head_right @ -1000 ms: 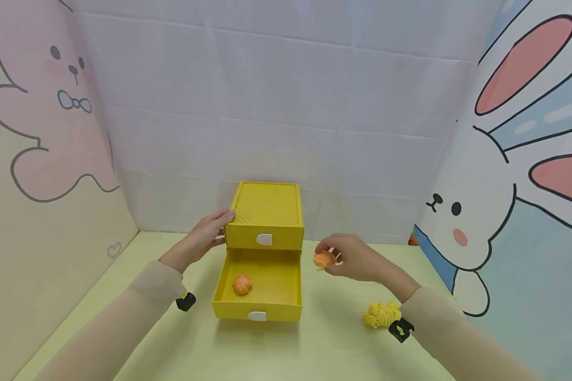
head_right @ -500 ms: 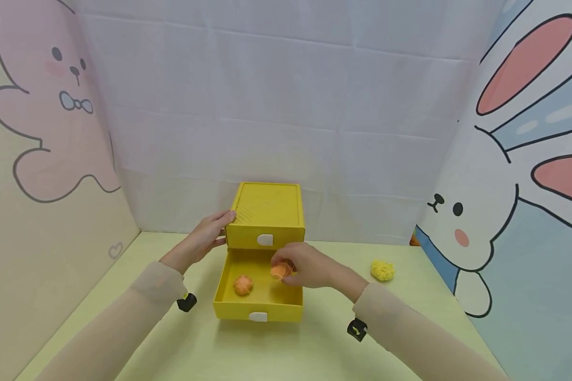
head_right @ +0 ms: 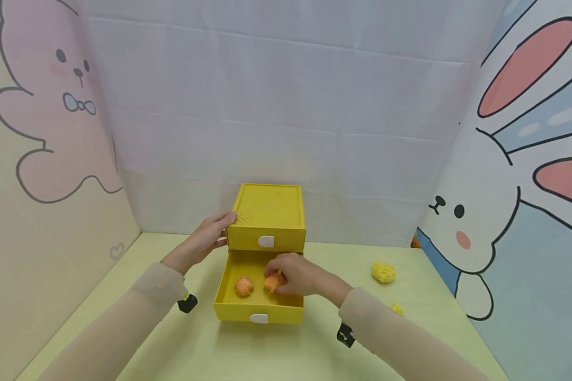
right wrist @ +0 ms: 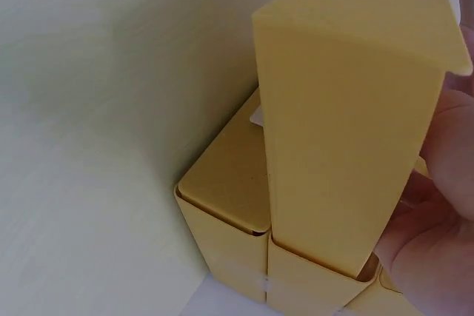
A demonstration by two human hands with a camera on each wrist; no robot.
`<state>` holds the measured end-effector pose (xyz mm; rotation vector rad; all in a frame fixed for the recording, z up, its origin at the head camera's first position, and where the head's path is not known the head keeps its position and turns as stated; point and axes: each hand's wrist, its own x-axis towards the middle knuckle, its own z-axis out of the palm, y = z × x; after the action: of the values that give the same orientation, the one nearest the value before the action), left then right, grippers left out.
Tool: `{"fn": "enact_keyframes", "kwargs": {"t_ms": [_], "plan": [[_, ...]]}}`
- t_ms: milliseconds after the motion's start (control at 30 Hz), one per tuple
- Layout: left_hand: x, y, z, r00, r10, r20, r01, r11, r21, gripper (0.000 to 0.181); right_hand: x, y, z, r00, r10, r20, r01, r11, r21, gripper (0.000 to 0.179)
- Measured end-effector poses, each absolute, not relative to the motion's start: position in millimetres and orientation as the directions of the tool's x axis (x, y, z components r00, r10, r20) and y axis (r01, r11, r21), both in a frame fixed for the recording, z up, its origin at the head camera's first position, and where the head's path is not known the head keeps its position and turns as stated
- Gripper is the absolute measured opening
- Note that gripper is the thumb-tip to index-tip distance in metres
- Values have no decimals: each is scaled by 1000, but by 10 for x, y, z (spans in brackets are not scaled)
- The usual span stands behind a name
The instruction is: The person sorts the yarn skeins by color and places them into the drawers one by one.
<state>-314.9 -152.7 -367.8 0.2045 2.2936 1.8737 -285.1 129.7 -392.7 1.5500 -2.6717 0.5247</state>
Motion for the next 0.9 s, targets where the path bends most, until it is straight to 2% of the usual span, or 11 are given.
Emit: {"fn": "enact_keyframes", "kwargs": {"t_ms": [367,533,767,900], "plan": [[-3140,-1535,-3687,-976,213,-42,4,210,978,77,-2808,1233,-4000,-551,-821,151,-821,500,-276,29],[-3148,-1523,-3693,-977,208,-45,0,212,977,76,-2812,1278,-3998,-543,-825,155,-826,491,-276,30],[-3148,-1519,-3685,-977,205,-50,-6,209,978,77,-2724,1462,-3829,-587,-794,159,-777,497,-387,36],[-3149,-1526,-3678,-977,208,-52,-8,210,978,76,-2651,1666,-3730,-620,-757,204,-756,507,-415,39]]}}
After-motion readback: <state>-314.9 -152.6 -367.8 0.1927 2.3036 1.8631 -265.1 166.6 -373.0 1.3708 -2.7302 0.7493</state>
